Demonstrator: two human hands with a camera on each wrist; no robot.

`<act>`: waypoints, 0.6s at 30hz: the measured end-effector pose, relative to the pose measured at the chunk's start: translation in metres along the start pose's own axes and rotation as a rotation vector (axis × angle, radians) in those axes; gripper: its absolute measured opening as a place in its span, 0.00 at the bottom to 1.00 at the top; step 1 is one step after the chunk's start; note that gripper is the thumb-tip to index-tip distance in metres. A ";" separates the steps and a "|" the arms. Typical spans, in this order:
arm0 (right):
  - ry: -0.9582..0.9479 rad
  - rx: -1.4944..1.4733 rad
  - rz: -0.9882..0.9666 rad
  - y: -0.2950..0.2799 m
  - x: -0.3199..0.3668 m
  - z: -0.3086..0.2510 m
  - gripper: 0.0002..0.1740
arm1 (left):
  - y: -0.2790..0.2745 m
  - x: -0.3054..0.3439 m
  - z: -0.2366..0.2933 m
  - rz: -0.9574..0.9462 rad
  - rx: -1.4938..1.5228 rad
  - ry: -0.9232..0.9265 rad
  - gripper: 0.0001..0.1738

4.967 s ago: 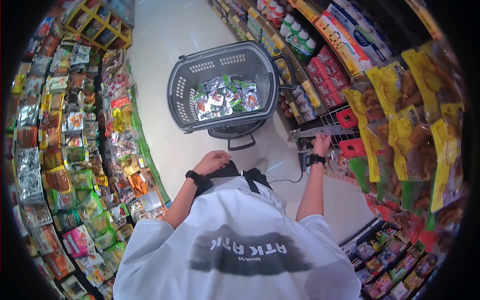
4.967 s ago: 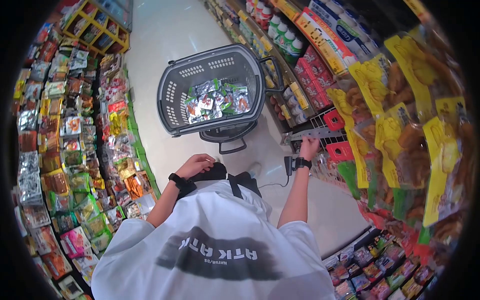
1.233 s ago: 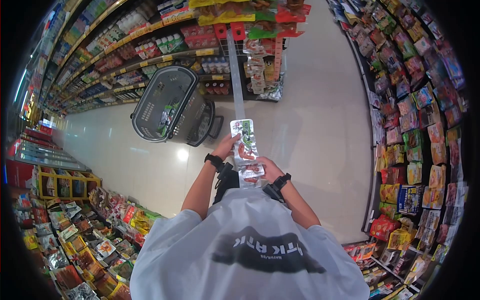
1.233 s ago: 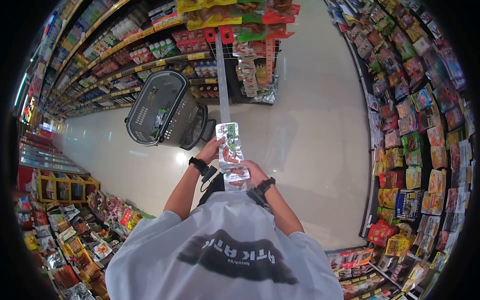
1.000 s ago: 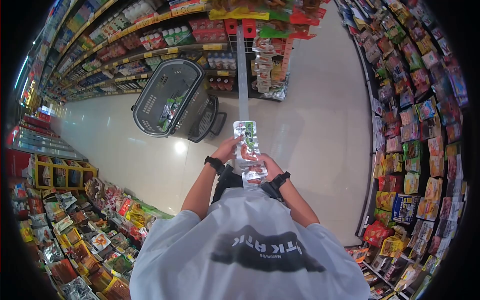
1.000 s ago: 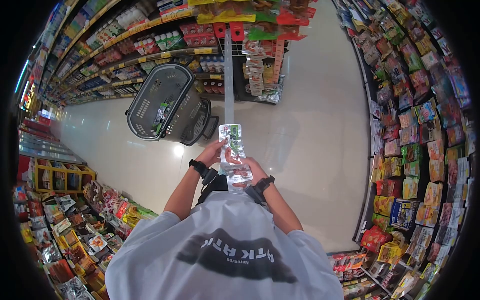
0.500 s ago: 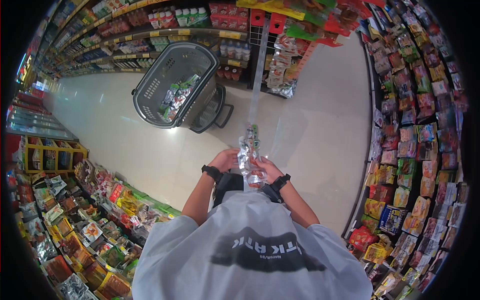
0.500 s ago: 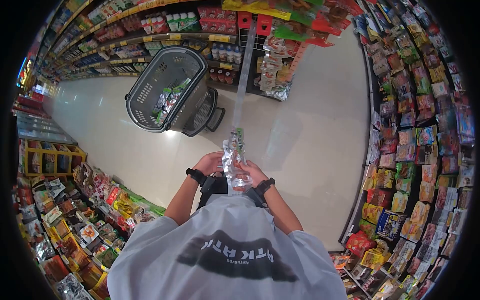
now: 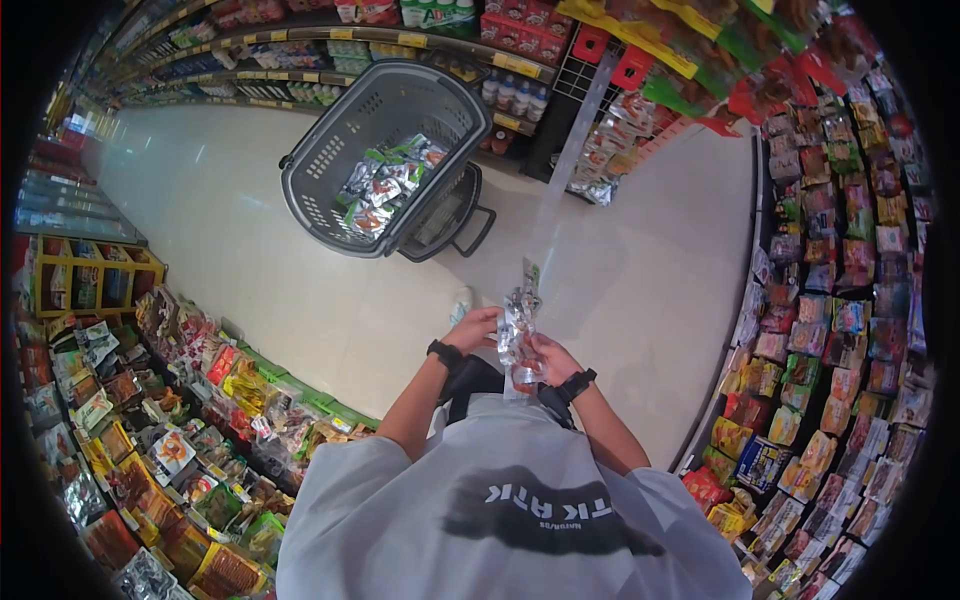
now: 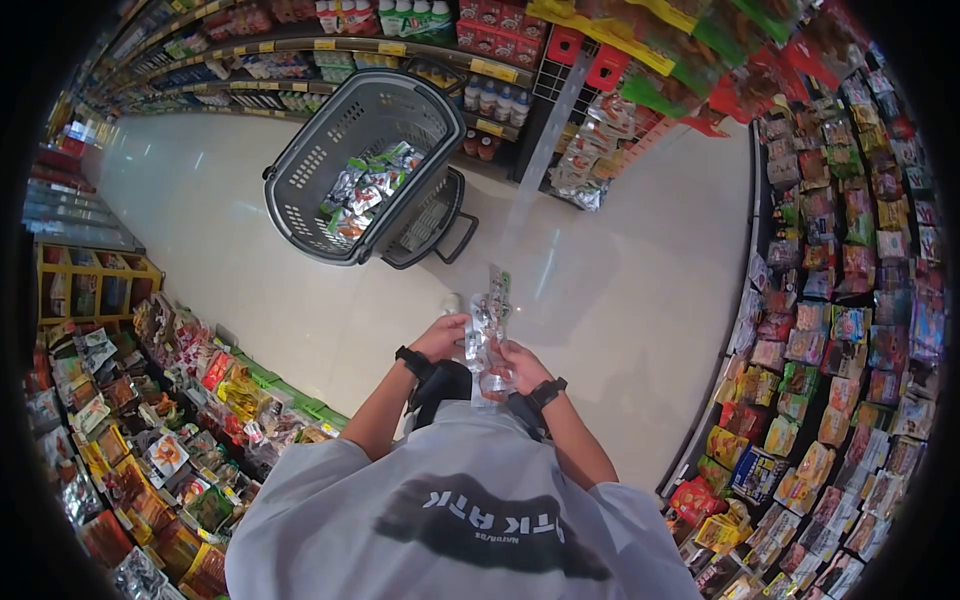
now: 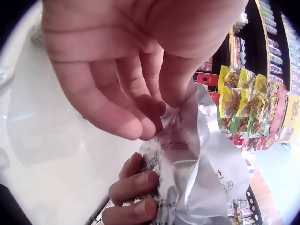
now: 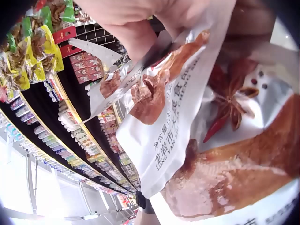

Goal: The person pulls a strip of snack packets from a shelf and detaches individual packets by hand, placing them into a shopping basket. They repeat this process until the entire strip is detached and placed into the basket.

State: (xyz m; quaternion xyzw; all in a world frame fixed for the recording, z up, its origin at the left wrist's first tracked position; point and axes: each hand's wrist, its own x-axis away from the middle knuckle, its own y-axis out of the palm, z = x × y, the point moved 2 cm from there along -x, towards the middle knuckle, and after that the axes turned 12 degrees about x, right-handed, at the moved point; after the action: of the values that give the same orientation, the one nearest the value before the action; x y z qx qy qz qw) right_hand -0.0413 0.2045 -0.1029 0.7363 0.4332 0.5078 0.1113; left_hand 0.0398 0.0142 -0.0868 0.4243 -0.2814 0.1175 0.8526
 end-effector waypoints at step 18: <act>0.067 -0.011 0.162 0.043 -0.028 -0.028 0.16 | -0.053 -0.042 0.028 -0.050 -0.453 0.168 0.11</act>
State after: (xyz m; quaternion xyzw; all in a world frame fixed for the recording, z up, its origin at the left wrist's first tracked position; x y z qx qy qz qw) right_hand -0.0460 0.1501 -0.0825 0.7509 0.3731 0.5417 0.0593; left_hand 0.0186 -0.0394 -0.1324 0.2179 -0.2180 0.0653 0.9491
